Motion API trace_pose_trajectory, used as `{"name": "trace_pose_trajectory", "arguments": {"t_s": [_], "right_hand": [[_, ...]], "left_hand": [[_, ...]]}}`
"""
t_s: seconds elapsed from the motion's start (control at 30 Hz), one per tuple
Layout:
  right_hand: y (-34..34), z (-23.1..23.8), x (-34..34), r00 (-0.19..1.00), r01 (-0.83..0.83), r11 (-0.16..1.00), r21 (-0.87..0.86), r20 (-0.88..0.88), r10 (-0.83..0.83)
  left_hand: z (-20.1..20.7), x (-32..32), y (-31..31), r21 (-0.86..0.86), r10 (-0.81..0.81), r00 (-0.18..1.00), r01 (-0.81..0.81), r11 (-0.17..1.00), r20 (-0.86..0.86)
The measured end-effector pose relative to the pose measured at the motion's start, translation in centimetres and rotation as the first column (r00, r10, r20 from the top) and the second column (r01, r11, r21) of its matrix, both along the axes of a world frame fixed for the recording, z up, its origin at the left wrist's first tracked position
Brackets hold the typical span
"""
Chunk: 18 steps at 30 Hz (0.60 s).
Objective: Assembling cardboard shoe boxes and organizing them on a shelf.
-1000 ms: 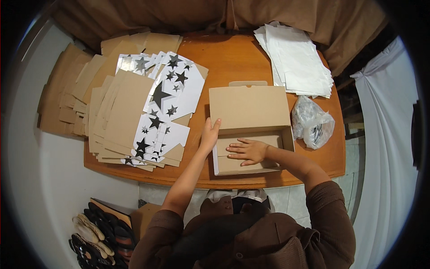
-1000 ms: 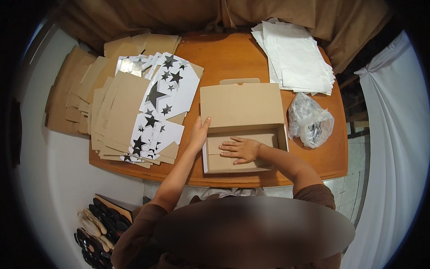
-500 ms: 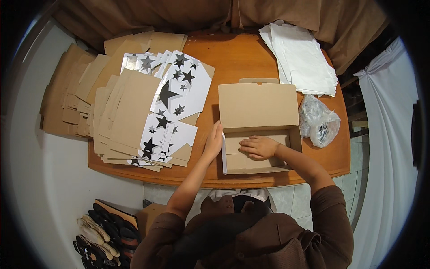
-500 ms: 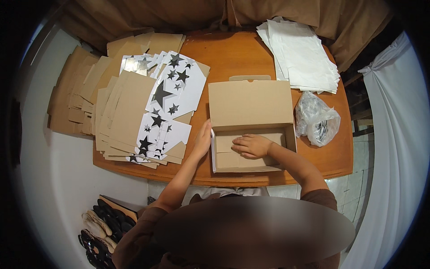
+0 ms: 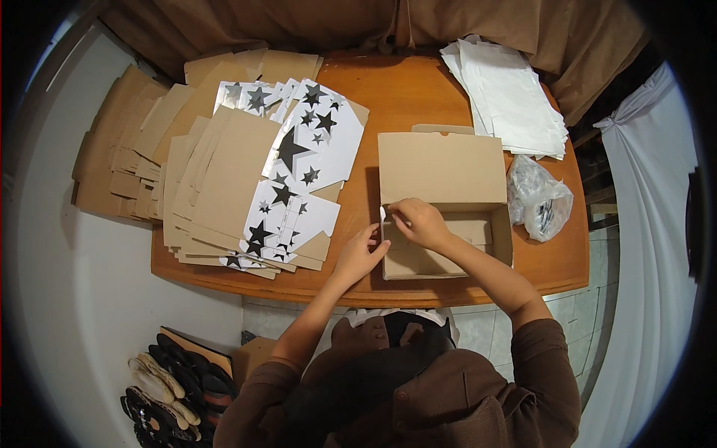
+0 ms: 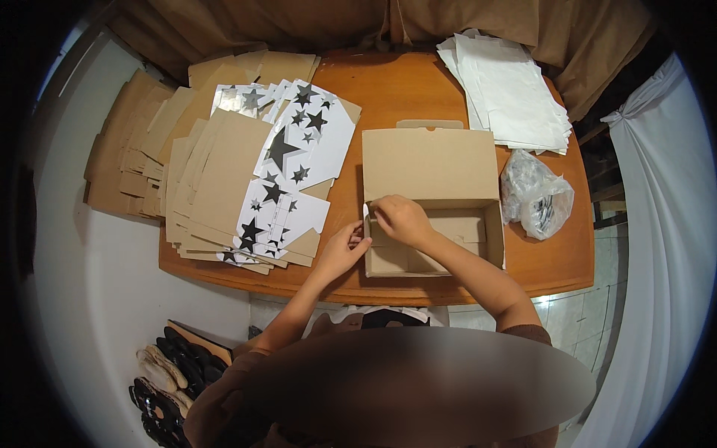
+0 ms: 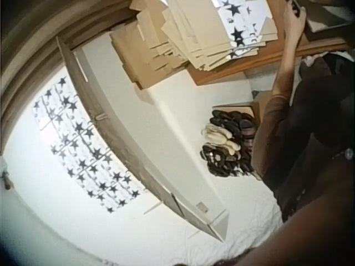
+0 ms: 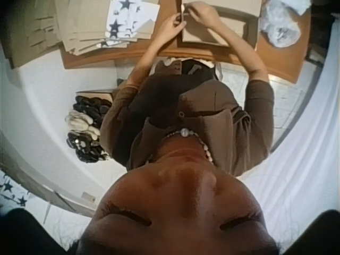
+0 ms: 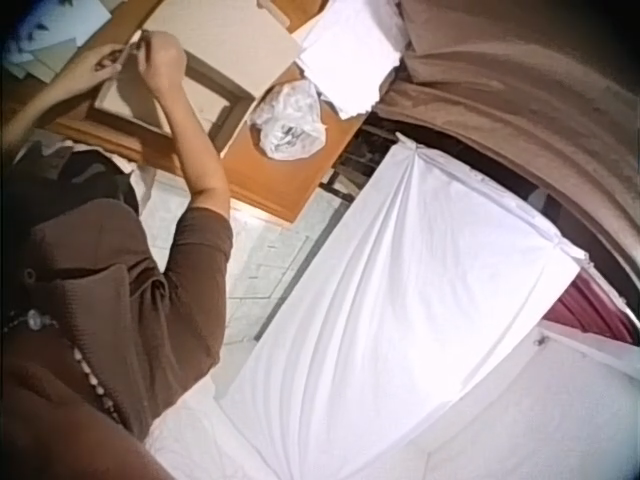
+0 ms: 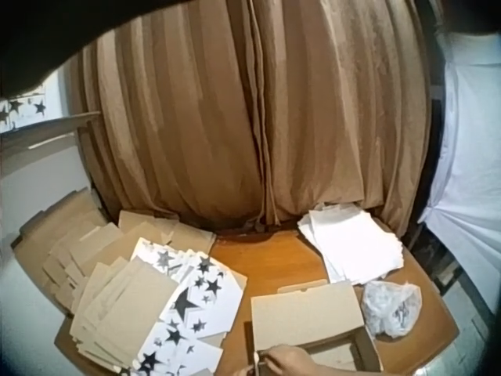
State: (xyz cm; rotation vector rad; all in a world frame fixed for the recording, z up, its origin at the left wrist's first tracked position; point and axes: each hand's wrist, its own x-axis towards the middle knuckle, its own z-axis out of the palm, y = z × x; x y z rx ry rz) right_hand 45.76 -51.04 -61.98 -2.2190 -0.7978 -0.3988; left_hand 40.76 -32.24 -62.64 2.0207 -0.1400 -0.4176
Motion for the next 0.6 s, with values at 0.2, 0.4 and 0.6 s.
{"name": "trace_pose_trajectory", "arguments": {"t_s": [0.2,0.4,0.6], "right_hand": [[0.3,1.4,2.0,0.927,-0.005,0.878,-0.478,0.328,0.184],[0.3,2.4,4.7,0.841,-0.268,0.735,-0.622,0.22,0.493],[1.1,3.0,5.3,0.808,-0.324,0.615,-0.719,0.128,0.575]], "left_hand": [[0.5,-0.4,0.0,0.044,-0.003,0.994,-0.002,0.999,0.113],[-0.1,-1.0,-0.3,0.064,-0.012,0.995,0.006,0.998,0.094],[-0.4,-1.5,-0.7,0.097,0.042,0.989,-0.056,0.994,0.138]]}}
